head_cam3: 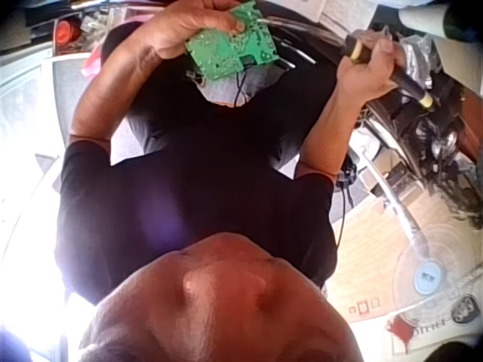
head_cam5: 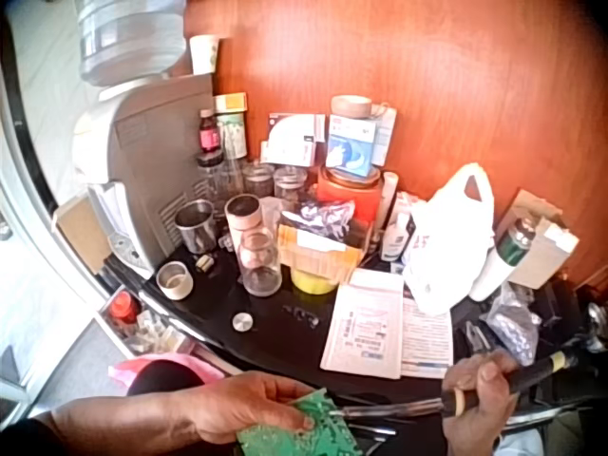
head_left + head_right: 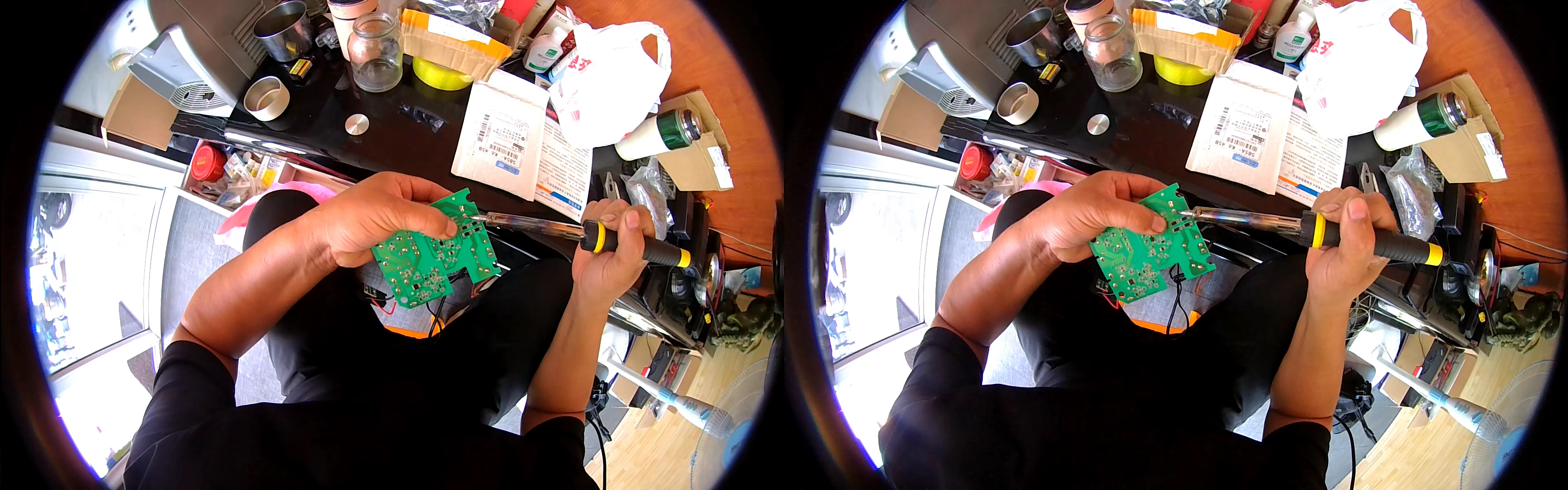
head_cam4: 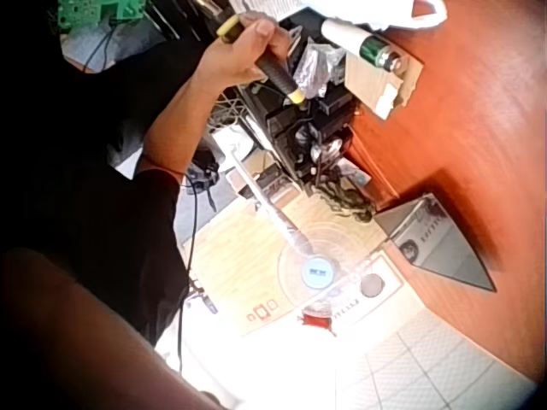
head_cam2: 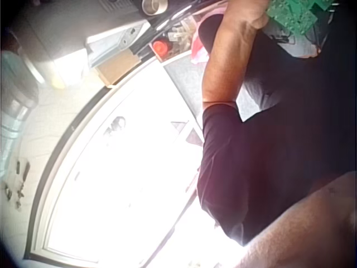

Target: The person solders components onto a green circuit board using a soldering iron and later searches through a desk drawer for various items.

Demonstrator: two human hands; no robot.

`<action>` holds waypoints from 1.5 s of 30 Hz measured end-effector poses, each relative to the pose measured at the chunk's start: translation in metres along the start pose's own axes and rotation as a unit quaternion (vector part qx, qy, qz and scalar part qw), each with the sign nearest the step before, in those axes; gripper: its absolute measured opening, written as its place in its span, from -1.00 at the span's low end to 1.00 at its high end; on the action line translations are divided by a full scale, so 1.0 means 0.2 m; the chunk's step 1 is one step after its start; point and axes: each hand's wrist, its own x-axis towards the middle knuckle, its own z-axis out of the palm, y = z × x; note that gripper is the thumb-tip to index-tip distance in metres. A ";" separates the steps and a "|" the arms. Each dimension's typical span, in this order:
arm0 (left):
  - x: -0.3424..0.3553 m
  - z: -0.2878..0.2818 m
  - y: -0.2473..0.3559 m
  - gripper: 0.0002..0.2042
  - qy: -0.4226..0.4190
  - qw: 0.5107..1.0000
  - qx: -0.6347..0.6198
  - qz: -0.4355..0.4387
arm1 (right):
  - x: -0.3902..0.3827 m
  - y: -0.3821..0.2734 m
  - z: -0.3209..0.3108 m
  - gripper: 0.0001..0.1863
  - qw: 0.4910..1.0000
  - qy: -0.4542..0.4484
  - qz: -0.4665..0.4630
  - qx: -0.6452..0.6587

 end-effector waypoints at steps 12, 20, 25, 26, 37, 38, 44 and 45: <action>0.00 0.00 0.01 -0.59 -0.018 1.000 -0.003 0.001 | 0.00 0.00 0.02 -0.74 0.999 0.033 0.020 -0.005; -0.01 -0.01 0.01 -0.56 -0.009 1.000 0.011 0.009 | -0.01 -0.01 0.02 -0.75 0.999 0.020 0.019 0.018; -0.01 0.00 0.01 -0.58 -0.010 1.000 0.012 0.003 | -0.01 -0.02 0.02 -0.75 1.000 0.020 0.014 0.020; -0.01 0.00 0.01 -0.59 -0.014 1.000 0.013 0.001 | -0.01 -0.02 0.02 -0.75 1.000 0.012 0.012 0.025; -0.01 -0.01 0.02 -0.51 -0.026 1.000 0.008 -0.012 | -0.01 -0.01 0.00 -0.77 0.999 0.000 0.012 0.037; -0.01 -0.01 0.02 -0.51 -0.025 1.000 0.009 -0.013 | -0.01 -0.01 -0.01 -0.77 0.999 0.001 0.016 0.037; -0.01 -0.01 0.01 -0.52 -0.026 1.000 0.005 -0.014 | -0.01 0.00 -0.01 -0.77 0.999 -0.002 0.022 0.044; -0.01 -0.01 0.01 -0.52 -0.026 1.000 0.003 -0.014 | -0.01 0.00 -0.01 -0.77 0.999 -0.004 0.022 0.045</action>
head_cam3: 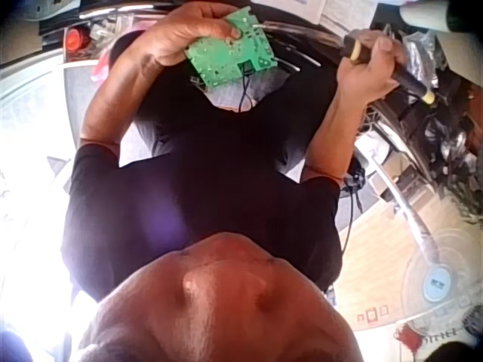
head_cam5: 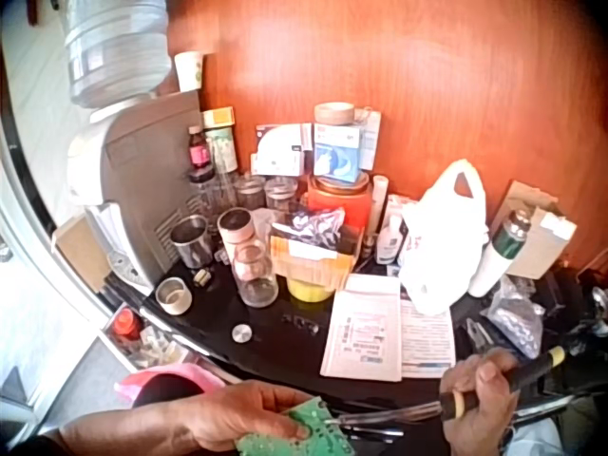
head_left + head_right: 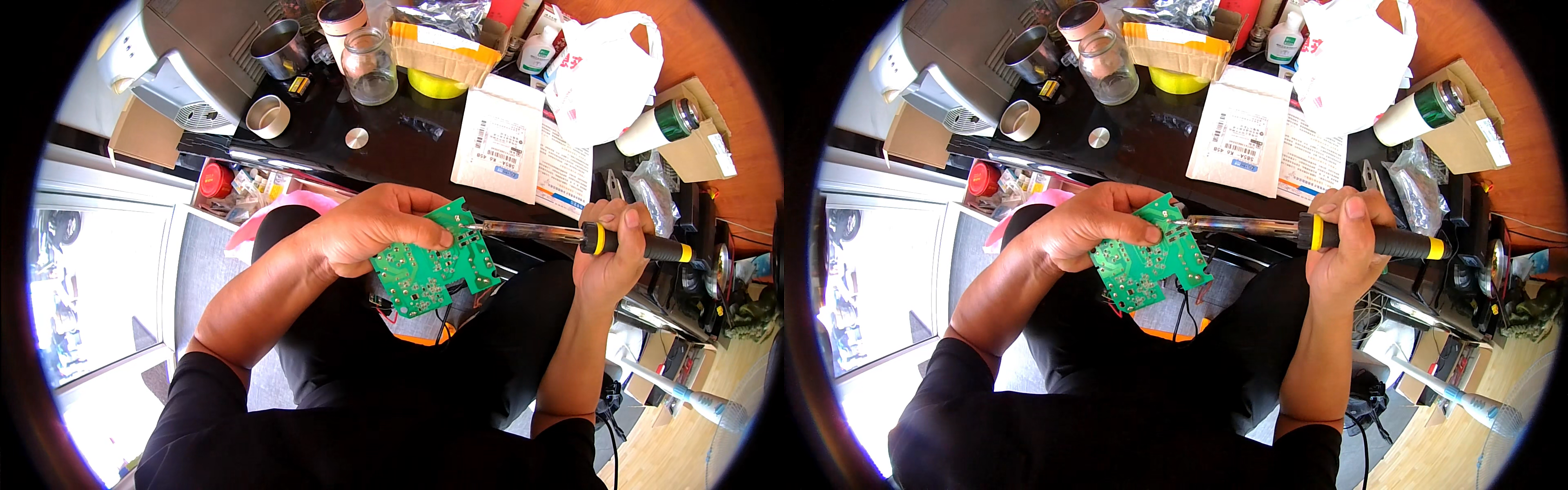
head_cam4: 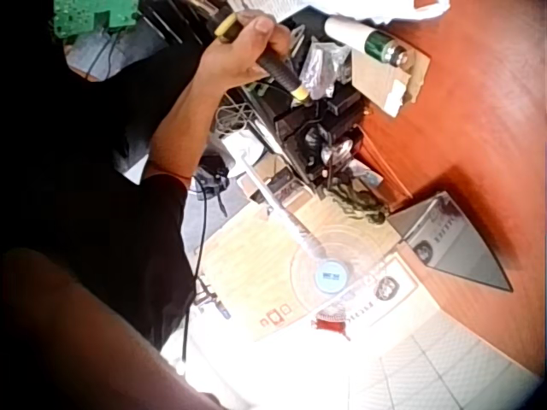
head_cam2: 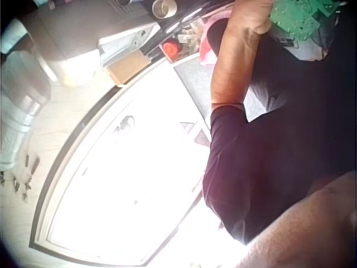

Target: The person solders components onto a green circuit board using a soldering iron and later searches through a desk drawer for various items.

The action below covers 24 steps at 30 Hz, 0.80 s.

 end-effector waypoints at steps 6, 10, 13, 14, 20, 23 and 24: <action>-0.01 0.02 0.01 -0.59 0.018 1.000 0.008 0.017 | 0.01 -0.01 0.01 -0.75 0.999 0.035 0.008 0.004; -0.01 0.02 0.01 -0.60 0.004 1.000 0.004 0.014 | 0.01 0.00 0.01 -0.74 0.999 0.039 0.003 -0.009; -0.01 0.02 0.01 -0.61 0.005 1.000 0.010 0.012 | 0.01 0.00 0.01 -0.73 0.999 0.032 0.004 -0.009; 0.00 0.02 0.01 -0.61 0.004 1.000 0.010 0.010 | 0.01 0.00 0.02 -0.73 0.999 0.037 0.003 -0.011; 0.01 0.01 0.00 -0.61 0.003 1.000 0.002 0.006 | 0.01 0.00 0.02 -0.72 0.999 0.029 0.009 -0.017; 0.01 0.01 0.00 -0.61 0.005 1.000 0.004 0.008 | 0.01 0.00 0.02 -0.71 0.999 0.024 0.009 -0.023; 0.00 0.01 0.00 -0.61 0.007 1.000 0.005 0.008 | 0.01 0.00 0.02 -0.71 0.999 0.022 0.009 -0.023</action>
